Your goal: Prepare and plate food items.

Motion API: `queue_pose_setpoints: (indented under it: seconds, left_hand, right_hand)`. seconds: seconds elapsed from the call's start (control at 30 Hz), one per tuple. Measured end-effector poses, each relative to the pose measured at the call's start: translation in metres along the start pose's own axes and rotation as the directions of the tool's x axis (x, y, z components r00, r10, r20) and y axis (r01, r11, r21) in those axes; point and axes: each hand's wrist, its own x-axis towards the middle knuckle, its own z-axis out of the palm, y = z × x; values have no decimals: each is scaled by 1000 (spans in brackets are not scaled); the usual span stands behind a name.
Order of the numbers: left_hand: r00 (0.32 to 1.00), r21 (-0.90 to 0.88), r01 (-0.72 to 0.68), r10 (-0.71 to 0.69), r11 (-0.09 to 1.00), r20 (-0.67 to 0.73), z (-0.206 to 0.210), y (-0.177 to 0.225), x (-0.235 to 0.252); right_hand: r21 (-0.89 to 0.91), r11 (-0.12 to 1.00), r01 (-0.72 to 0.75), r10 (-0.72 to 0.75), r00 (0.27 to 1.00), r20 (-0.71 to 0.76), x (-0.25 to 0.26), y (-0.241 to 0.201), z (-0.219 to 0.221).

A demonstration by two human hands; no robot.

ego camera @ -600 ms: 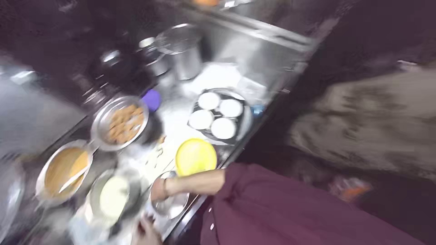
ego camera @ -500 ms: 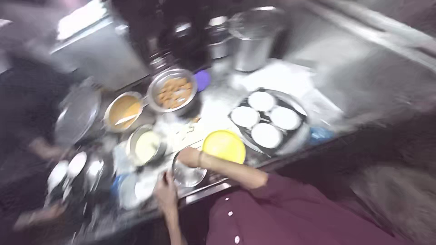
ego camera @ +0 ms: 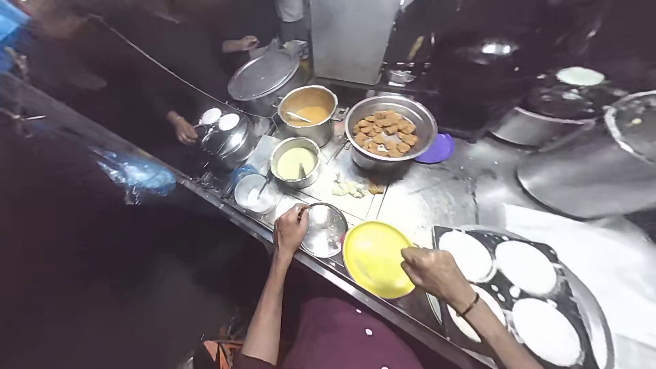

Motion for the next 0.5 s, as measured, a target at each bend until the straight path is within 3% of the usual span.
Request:
queue_pose_setpoints:
  seconds: [0.13,0.27,0.37,0.5]
  left_hand:
    - [996,27,41,-43,999,74,-2,2,3]
    - [994,28,63,-65,998,88,-3,3,3]
    - [999,1,31,-31,1000,20,-1,0,1]
    - [1000,-43,26,-26,999,4,-1,0,2]
  right_hand:
    - [11,1000,3,-5,983,186,1,9,13]
    - [-14,999,-48,50,988,145,6,20,8]
    - [-32,996,-83,85,993,87,4,25,3]
    - [-31,984,-178,180,977,110,0,38,0]
